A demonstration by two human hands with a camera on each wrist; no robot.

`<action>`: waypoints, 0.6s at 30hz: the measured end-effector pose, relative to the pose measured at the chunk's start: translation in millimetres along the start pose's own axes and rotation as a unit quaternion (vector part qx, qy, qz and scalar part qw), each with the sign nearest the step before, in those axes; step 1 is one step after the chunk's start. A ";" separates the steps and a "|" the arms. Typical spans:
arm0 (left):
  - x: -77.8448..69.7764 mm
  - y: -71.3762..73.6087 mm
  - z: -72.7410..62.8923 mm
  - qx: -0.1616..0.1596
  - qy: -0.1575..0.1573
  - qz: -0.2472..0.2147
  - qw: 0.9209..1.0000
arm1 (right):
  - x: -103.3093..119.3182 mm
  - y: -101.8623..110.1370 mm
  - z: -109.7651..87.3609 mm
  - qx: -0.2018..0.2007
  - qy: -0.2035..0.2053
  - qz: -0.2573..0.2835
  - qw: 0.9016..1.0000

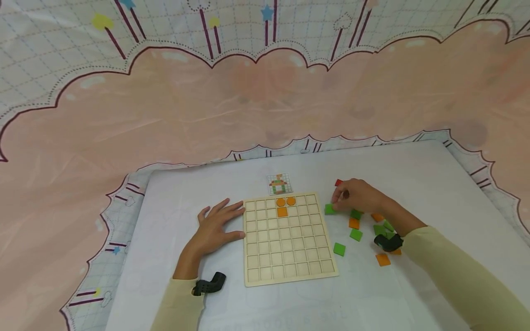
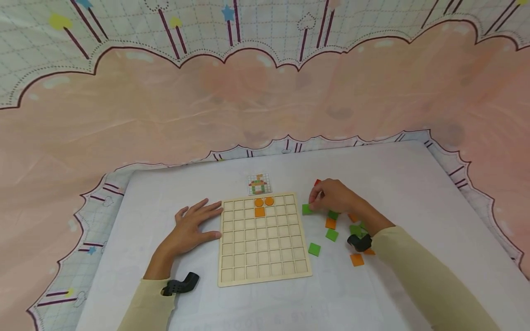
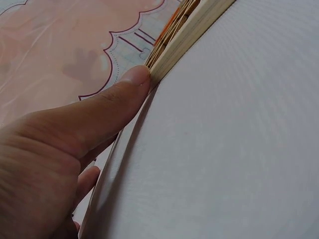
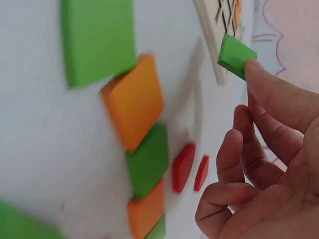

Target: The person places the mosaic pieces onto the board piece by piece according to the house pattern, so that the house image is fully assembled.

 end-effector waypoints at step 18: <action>0.0 0.7 -0.4 -0.011 -0.007 0.005 1.000 | 51.8 -38.7 21.8 0.015 0.024 0.038 0.999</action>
Point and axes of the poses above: each hand's wrist, its own z-axis towards the middle knuckle, its own y-axis out of the back of the hand, x = y × z, the point moved 10 cm from there along z, towards the middle knuckle, and after that the axes turned 9 degrees about -y, right-handed, at the moved point
